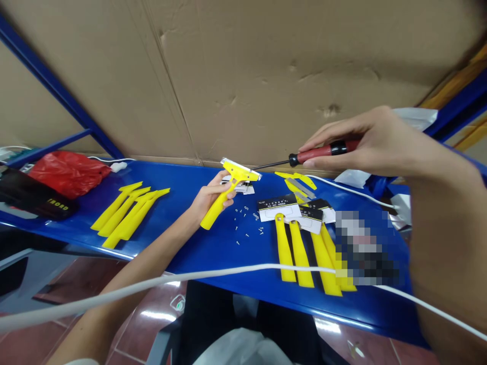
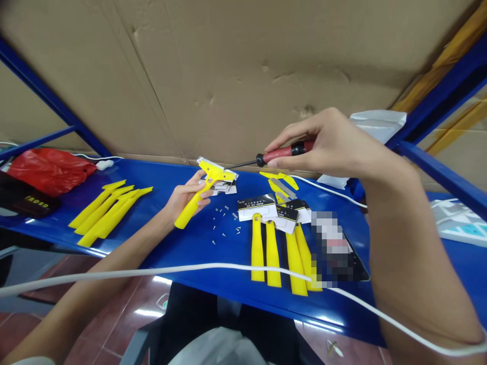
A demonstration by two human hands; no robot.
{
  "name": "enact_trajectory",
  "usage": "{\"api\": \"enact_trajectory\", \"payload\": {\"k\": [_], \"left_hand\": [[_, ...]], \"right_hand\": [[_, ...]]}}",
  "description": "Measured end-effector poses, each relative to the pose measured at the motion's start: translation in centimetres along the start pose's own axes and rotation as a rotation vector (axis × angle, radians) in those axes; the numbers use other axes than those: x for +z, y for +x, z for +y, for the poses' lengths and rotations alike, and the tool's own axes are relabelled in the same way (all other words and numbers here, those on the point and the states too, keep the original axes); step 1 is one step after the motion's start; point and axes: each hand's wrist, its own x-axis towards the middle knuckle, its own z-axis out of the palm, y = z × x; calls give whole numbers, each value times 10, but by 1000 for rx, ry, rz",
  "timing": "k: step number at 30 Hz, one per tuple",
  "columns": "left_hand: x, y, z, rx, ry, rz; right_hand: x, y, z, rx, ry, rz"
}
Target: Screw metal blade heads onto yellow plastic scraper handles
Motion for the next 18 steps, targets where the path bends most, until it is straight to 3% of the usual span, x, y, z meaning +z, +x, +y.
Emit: {"api": "enact_trajectory", "payload": {"k": [7, 18], "left_hand": [[4, 3, 1, -128, -94, 85], [4, 3, 2, -123, -95, 82]], "right_hand": [[12, 8, 6, 18, -27, -70], [20, 13, 10, 29, 6, -119]]}}
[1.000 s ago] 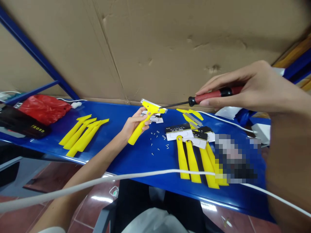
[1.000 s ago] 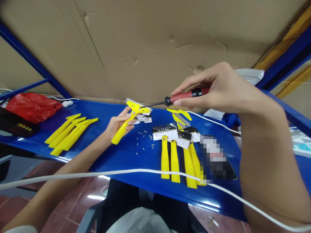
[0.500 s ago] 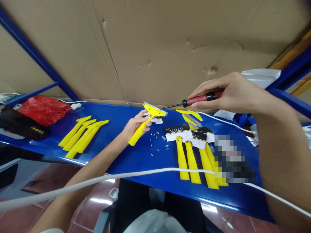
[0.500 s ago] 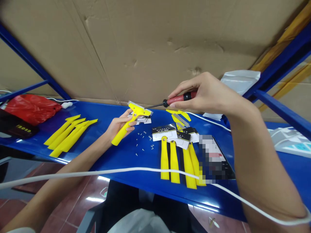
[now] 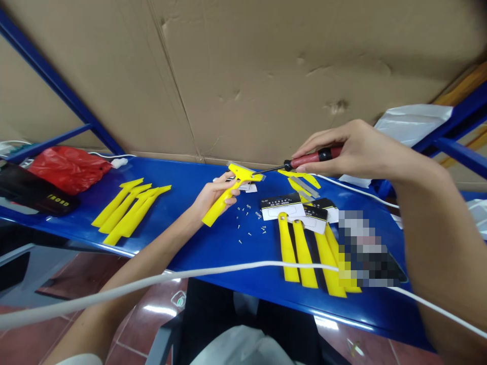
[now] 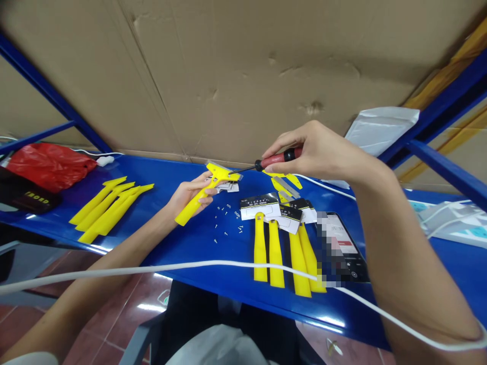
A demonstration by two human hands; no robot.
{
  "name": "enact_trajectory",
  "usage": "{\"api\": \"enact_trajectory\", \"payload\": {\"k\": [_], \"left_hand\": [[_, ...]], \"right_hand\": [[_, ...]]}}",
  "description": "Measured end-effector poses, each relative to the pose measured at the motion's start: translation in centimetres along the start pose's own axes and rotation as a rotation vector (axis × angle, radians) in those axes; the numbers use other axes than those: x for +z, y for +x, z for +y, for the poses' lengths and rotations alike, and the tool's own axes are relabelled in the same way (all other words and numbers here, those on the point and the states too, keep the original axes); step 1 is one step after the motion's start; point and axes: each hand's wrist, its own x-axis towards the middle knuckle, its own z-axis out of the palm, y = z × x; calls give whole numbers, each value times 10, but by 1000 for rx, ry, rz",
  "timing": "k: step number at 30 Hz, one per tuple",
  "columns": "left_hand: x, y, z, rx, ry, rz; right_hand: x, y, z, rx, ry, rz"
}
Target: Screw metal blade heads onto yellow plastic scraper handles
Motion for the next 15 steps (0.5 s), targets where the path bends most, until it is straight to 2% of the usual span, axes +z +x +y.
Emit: {"api": "enact_trajectory", "payload": {"k": [15], "left_hand": [[-1, 1, -1, 7, 13, -19]], "right_hand": [[5, 5, 10, -32, 35, -19]]}}
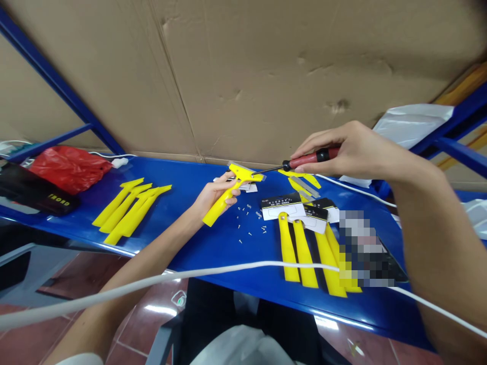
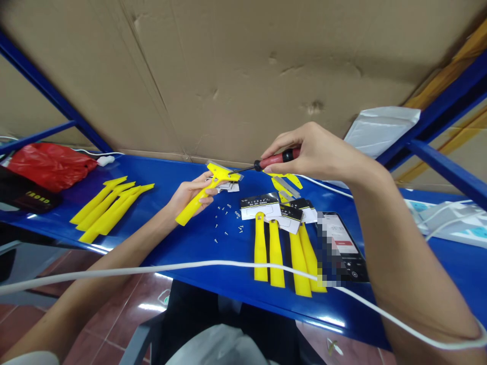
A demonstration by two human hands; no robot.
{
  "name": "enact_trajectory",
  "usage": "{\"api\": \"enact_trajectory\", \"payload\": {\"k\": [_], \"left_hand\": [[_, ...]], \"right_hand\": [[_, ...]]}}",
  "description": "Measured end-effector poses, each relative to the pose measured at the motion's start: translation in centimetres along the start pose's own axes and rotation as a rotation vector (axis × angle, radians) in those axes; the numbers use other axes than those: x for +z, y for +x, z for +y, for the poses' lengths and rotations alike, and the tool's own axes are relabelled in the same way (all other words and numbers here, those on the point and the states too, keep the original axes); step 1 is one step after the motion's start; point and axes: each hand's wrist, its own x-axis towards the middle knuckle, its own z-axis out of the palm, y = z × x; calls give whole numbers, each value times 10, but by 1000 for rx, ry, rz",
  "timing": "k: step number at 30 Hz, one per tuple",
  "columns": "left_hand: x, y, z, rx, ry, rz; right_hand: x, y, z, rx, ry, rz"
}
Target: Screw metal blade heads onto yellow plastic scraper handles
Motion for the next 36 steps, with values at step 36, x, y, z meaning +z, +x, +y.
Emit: {"api": "enact_trajectory", "payload": {"k": [36], "left_hand": [[3, -1, -1, -1, -1, 29]], "right_hand": [[-3, -2, -5, 7, -72, -40]]}}
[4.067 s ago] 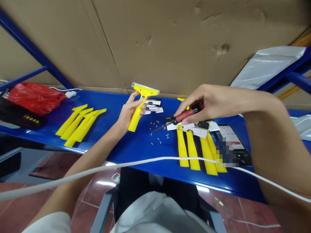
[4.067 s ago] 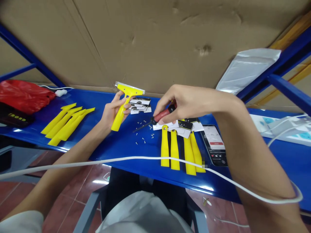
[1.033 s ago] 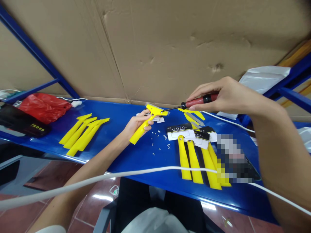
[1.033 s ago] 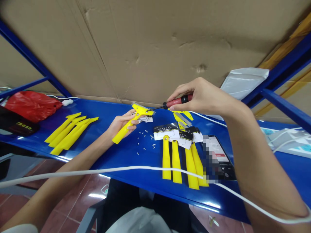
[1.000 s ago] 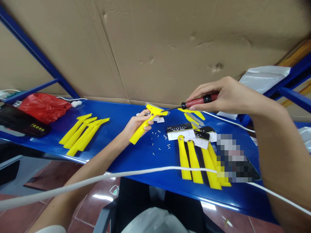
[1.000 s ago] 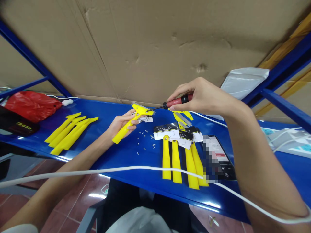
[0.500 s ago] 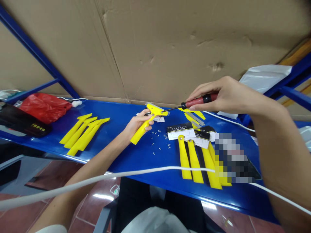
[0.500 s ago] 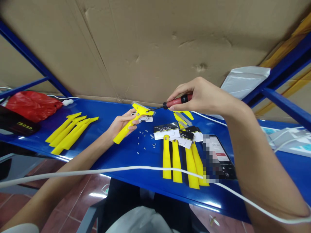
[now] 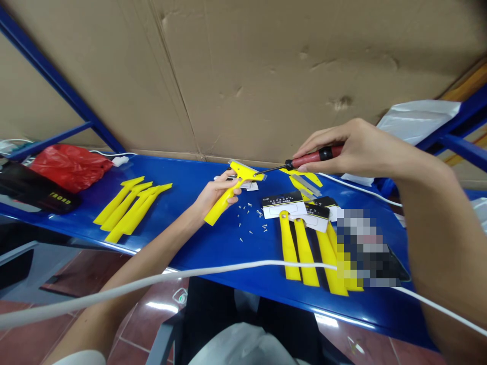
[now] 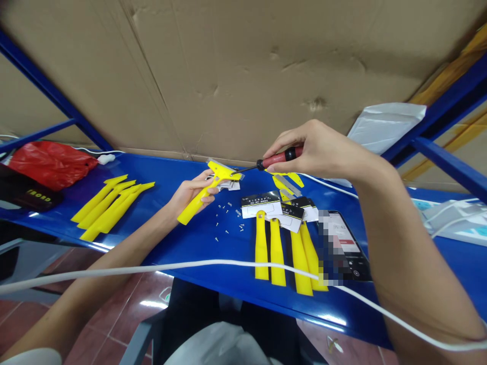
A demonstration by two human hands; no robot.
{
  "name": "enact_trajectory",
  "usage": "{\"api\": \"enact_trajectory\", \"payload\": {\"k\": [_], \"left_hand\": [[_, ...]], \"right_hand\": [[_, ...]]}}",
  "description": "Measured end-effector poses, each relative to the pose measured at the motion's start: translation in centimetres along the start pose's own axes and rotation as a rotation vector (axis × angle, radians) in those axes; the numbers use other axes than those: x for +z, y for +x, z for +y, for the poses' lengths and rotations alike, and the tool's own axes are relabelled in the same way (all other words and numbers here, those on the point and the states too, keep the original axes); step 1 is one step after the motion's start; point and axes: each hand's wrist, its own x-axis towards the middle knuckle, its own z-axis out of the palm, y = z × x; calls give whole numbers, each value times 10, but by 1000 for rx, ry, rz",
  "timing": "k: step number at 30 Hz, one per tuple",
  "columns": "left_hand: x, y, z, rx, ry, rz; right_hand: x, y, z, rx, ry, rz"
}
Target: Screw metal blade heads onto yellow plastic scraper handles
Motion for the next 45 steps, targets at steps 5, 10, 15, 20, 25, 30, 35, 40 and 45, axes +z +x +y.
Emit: {"api": "enact_trajectory", "payload": {"k": [5, 10, 15, 20, 25, 30, 35, 40, 45], "left_hand": [[-1, 1, -1, -2, -25, -1], [-2, 1, -1, -13, -46, -8], [-3, 2, -1, -38, -86, -25], [-3, 1, 0, -17, -136, -32], [-1, -1, 1, 11, -161, -43], [1, -1, 1, 29, -149, -28], [-1, 1, 0, 31, -129, -33], [-1, 0, 0, 44, -115, -33], [0, -1, 0, 69, -114, -39]], "right_hand": [[3, 1, 4, -41, 24, 3], [6, 2, 9, -69, 41, 1], [7, 3, 8, -50, 38, 9], [8, 4, 8, 13, 39, 3], [11, 6, 10, 51, 35, -14], [13, 8, 9, 58, 27, -41], [14, 8, 5, 58, 32, -62], [13, 7, 6, 30, 46, -31], [12, 6, 12, 28, 70, 0]]}}
